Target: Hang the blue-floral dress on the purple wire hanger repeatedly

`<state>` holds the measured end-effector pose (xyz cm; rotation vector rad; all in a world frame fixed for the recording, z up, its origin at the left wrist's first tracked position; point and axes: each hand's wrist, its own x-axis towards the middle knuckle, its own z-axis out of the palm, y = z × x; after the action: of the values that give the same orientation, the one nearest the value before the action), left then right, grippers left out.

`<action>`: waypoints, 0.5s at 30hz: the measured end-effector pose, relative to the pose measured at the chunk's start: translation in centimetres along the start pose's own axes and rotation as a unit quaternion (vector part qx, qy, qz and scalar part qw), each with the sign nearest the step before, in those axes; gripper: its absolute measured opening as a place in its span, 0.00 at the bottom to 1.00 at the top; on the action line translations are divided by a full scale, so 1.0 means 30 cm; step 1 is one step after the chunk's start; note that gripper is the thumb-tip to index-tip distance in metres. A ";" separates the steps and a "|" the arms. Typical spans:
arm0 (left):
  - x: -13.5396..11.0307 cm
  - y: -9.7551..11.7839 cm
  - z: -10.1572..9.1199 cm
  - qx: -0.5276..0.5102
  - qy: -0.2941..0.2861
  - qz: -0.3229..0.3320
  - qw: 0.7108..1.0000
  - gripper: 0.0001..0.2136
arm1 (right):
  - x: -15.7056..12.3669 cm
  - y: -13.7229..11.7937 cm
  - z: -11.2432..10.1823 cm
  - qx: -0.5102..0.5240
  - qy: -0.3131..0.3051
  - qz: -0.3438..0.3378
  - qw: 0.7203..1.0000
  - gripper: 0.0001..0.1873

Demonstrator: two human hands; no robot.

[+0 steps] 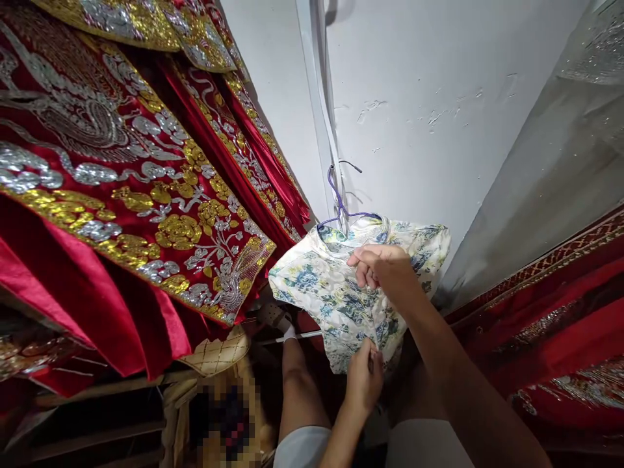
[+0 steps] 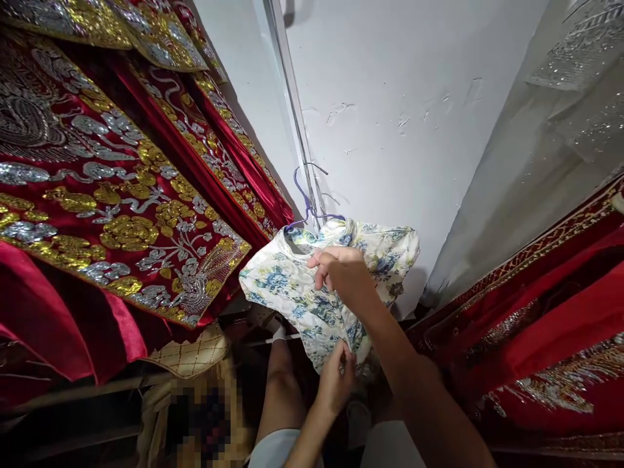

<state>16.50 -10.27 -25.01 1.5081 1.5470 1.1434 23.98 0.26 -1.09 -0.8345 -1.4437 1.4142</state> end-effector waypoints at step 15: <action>0.278 0.602 -0.463 0.185 0.243 0.364 0.880 0.07 | -0.056 0.056 -0.002 -0.110 -0.020 -0.052 0.992 0.15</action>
<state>10.02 -4.83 -2.26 2.3120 1.6150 1.8349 24.39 -1.08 -3.00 -0.8581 -1.6710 1.2150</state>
